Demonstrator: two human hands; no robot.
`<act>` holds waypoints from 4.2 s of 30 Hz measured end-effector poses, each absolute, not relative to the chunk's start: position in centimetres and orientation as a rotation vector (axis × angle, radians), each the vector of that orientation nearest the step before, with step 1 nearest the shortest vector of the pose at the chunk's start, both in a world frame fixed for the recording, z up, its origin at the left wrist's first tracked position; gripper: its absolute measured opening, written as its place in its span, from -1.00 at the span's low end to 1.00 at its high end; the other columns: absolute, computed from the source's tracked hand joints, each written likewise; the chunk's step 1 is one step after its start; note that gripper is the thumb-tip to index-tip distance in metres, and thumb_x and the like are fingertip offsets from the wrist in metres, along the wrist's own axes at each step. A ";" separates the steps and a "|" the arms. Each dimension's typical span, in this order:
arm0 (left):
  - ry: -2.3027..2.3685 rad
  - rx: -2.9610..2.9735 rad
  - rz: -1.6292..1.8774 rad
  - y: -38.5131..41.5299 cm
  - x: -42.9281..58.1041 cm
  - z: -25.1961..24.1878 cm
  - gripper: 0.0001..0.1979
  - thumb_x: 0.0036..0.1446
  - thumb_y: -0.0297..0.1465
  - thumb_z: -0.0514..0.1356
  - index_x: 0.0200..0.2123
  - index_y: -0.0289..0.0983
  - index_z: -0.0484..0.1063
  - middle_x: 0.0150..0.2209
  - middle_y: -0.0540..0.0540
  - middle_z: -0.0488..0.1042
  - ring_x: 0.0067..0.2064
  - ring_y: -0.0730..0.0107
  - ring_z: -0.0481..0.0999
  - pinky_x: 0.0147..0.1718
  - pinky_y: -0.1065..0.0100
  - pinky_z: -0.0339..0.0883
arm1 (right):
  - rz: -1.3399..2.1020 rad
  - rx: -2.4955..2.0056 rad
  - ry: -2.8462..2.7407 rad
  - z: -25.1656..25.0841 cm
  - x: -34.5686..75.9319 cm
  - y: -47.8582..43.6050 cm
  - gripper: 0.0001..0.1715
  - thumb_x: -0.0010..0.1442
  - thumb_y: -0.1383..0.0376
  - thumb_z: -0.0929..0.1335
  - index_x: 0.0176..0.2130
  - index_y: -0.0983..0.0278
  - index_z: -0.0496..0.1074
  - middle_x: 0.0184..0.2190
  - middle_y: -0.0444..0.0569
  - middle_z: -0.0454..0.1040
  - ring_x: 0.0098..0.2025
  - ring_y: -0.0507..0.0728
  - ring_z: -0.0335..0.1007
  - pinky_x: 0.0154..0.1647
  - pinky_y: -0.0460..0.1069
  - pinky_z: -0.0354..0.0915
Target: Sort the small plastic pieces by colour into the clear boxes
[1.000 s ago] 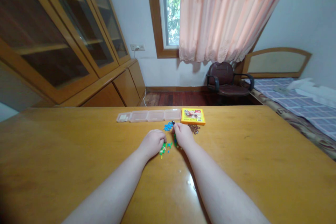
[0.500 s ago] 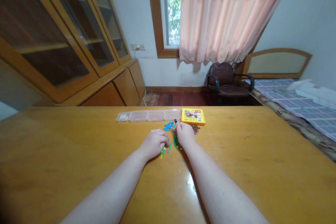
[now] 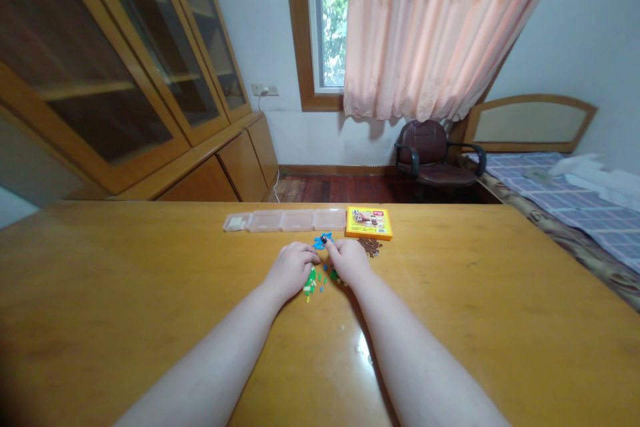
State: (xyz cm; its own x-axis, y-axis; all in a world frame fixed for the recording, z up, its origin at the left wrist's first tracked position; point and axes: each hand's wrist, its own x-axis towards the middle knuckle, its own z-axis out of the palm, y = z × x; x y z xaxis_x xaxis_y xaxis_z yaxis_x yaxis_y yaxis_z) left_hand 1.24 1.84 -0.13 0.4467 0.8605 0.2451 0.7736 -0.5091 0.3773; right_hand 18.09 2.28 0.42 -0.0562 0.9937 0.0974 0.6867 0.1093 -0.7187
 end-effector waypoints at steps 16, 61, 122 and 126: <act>1.339 2.532 0.512 1.6 1.4 0.3 -0.74 0.01 -0.54 0.06 -0.43 -0.17 0.54 -0.38 -0.03 0.53 -0.25 0.30 0.41 -0.15 0.25 0.24 | 0.733 -1.496 -1.594 -0.4 18.4 2.9 -0.51 0.20 0.18 0.15 -0.62 0.29 0.40 -0.60 -0.05 0.47 -0.49 0.07 0.37 -0.41 -0.09 0.17; 1.299 2.550 0.569 1.5 1.2 0.4 -0.75 0.01 -0.56 0.09 -0.44 -0.17 0.54 -0.36 -0.05 0.50 -0.22 0.30 0.34 -0.14 0.22 0.15 | 0.684 -1.439 -1.628 -0.2 18.1 2.7 -0.53 0.20 0.12 0.17 -0.61 0.28 0.32 -0.64 -0.12 0.36 -0.54 0.03 0.28 -0.46 -0.10 0.12; 1.853 2.144 0.735 2.4 0.8 -0.8 -0.68 0.03 -0.50 0.04 -0.14 -0.23 0.43 -0.10 -0.12 0.42 -0.05 0.23 0.37 0.02 0.21 0.22 | 0.586 -1.620 -1.478 -0.8 18.9 3.3 -0.51 0.18 0.08 0.16 -0.61 0.25 0.37 -0.60 -0.05 0.44 -0.49 0.09 0.32 -0.46 -0.08 0.10; 1.926 2.120 0.704 2.5 0.8 -0.6 -0.65 0.02 -0.50 0.04 -0.10 -0.26 0.42 0.01 -0.17 0.37 0.01 0.19 0.34 0.03 0.19 0.20 | 0.677 -1.606 -1.594 -0.8 18.4 3.0 -0.47 0.20 0.07 0.16 -0.64 0.25 0.36 -0.65 -0.08 0.41 -0.55 0.07 0.29 -0.49 -0.08 0.07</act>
